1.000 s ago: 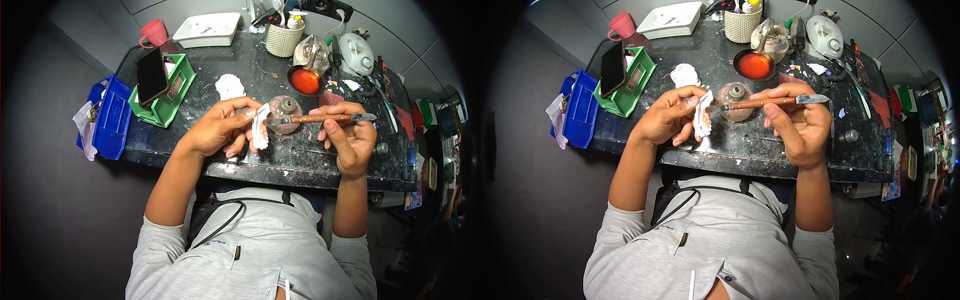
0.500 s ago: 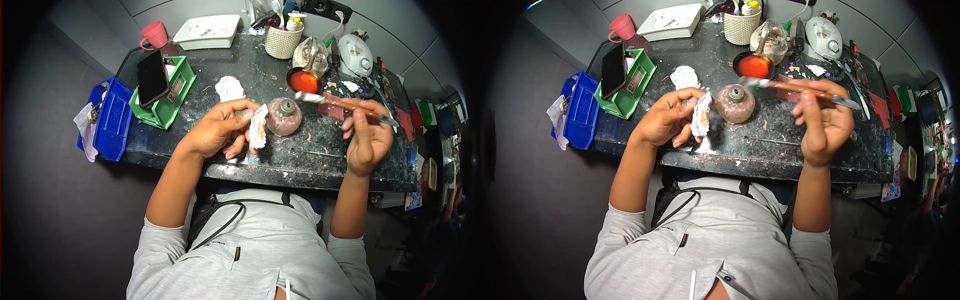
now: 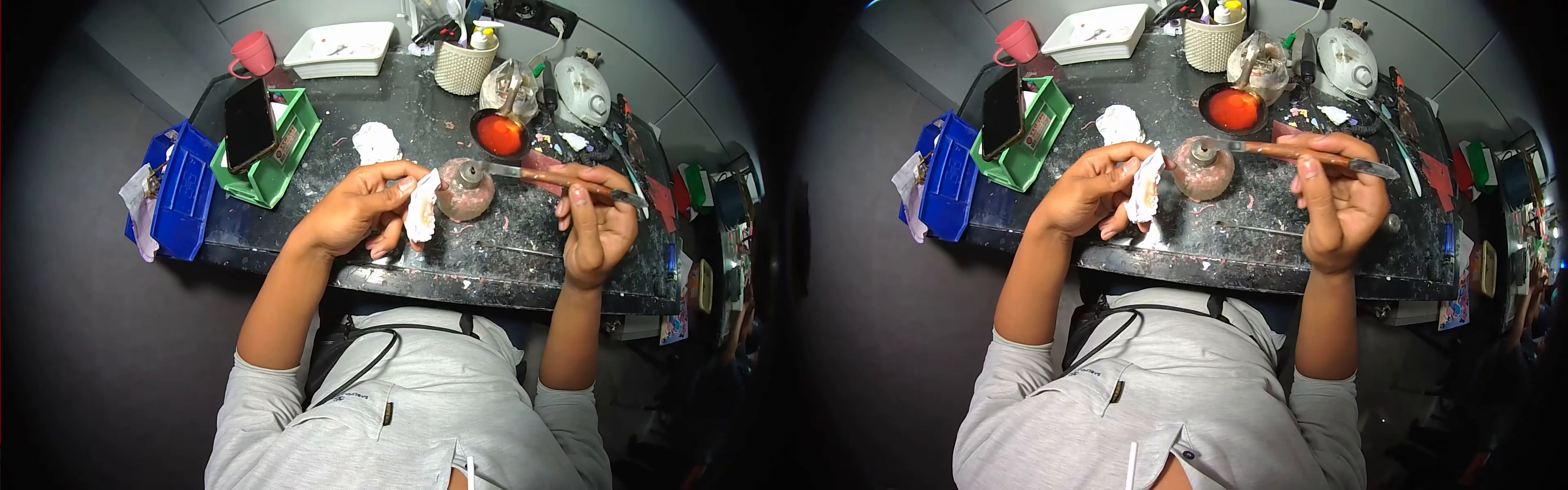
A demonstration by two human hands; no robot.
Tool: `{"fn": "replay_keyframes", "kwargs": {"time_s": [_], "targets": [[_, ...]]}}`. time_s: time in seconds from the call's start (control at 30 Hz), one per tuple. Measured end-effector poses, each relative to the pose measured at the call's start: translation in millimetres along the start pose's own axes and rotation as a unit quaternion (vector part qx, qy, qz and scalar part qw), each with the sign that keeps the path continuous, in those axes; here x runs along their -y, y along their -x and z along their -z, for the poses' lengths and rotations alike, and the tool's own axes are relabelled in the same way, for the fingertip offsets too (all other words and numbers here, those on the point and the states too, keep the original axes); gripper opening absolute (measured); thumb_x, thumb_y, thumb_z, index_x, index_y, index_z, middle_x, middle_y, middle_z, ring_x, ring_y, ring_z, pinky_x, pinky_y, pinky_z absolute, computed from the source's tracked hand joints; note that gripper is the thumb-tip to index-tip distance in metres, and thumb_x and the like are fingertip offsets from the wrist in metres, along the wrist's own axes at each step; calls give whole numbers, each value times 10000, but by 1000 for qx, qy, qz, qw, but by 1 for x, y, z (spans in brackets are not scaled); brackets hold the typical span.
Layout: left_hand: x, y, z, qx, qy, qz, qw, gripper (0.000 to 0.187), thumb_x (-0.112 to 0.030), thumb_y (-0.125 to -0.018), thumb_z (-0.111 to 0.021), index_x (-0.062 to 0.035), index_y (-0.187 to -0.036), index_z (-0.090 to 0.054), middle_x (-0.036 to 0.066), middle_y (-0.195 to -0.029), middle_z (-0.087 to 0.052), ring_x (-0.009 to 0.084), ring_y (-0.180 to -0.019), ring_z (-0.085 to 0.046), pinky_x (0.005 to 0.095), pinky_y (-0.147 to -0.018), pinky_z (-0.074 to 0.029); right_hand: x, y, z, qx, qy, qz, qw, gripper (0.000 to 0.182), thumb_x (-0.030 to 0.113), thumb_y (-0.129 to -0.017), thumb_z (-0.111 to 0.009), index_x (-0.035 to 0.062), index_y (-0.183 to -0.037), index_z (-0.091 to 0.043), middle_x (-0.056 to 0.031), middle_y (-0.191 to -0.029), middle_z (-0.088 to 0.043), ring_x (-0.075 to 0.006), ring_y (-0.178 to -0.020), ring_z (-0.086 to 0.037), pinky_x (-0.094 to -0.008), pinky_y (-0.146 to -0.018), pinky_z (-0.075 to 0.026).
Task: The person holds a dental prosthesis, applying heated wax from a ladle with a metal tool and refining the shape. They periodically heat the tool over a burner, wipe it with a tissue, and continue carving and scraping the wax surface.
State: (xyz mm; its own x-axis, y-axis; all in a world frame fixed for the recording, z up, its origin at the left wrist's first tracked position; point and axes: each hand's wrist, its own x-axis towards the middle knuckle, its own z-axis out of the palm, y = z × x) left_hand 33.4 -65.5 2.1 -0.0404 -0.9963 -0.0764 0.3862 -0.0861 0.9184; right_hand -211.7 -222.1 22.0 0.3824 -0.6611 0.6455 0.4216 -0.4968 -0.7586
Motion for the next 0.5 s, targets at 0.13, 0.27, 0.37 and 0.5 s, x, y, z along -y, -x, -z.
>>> {"fn": "replay_keyframes", "kwargs": {"time_s": [0.13,0.27,0.37,0.5], "targets": [[2,0,-1,-22,-3,-7,1000,391,-257,-1037,-492,67,-1255,-523,177,-743,-677,105,-369,-505,211,-330,-364,3,4,-8,66,-51,-22,996,206,-14,-917,-586,-22,-1116,-533,-244,-1030,-688,-75,-665,-553,-179,-590,-459],[3,0,0,-9,-2,-5,1000,391,-257,-1036,-496,62,-1259,-524,176,-753,-678,104,-370,-505,210,-330,-365,5,8,-17,102,-68,-37,992,224,-23,-915,-606,-33,-1125,-528,-239,-1035,-690,-174,-864,-679,-254,-740,-528],[1,-1,-1,-17,-8,4,1000,391,-265,-1035,-498,57,-1254,-529,170,-749,-676,103,-370,-505,208,-330,-363,4,9,-18,122,-54,-38,990,220,-25,-917,-605,-35,-1122,-527,-237,-1040,-689,-227,-955,-694,-287,-804,-544],[1,0,-1,-14,-11,6,1000,393,-271,-1034,-502,56,-1250,-536,164,-743,-672,103,-372,-508,206,-331,-363,3,8,-17,115,-58,-47,991,217,-24,-916,-608,-35,-1117,-527,-233,-1044,-689,-244,-970,-695,-321,-861,-551]]}}
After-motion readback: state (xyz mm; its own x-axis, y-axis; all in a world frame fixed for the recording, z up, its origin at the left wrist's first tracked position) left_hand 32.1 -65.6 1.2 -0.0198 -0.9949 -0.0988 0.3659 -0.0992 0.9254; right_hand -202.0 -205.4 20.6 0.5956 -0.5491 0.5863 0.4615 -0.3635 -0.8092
